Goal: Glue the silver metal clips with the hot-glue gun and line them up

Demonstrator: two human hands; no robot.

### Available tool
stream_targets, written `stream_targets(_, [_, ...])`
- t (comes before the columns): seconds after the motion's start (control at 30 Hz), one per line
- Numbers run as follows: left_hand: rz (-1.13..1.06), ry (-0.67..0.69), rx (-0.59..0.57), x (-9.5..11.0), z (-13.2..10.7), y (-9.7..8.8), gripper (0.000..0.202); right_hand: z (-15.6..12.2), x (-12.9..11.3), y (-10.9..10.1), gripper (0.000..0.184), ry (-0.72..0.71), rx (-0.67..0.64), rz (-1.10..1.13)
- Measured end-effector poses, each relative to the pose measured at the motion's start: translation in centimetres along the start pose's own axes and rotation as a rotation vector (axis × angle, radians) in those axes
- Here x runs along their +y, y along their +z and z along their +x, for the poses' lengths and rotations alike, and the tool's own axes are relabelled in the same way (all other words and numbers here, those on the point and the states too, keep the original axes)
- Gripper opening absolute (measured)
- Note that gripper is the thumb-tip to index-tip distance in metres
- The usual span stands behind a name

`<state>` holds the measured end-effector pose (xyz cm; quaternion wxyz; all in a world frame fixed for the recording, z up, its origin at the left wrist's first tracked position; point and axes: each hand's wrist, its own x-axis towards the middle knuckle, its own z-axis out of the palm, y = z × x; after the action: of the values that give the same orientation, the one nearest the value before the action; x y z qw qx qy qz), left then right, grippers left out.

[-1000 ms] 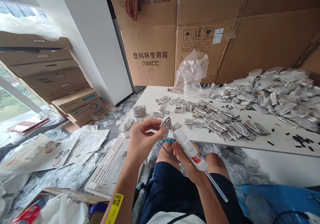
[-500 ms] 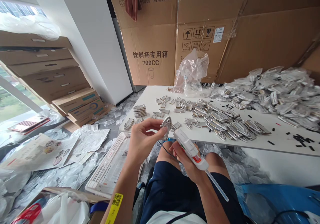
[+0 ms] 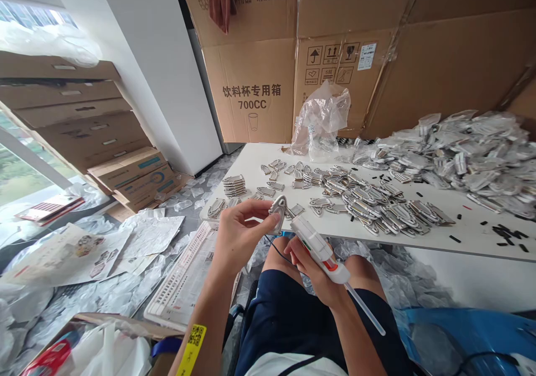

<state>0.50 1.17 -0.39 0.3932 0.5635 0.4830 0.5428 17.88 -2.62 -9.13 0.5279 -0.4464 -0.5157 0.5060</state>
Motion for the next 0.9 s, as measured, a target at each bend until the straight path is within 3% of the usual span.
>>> stream_targets(0.9, [-0.026,0.025,-0.027,-0.54,0.00,-0.42,0.019,0.03,0.62,-0.06,0.054,0.033,-0.069,0.040])
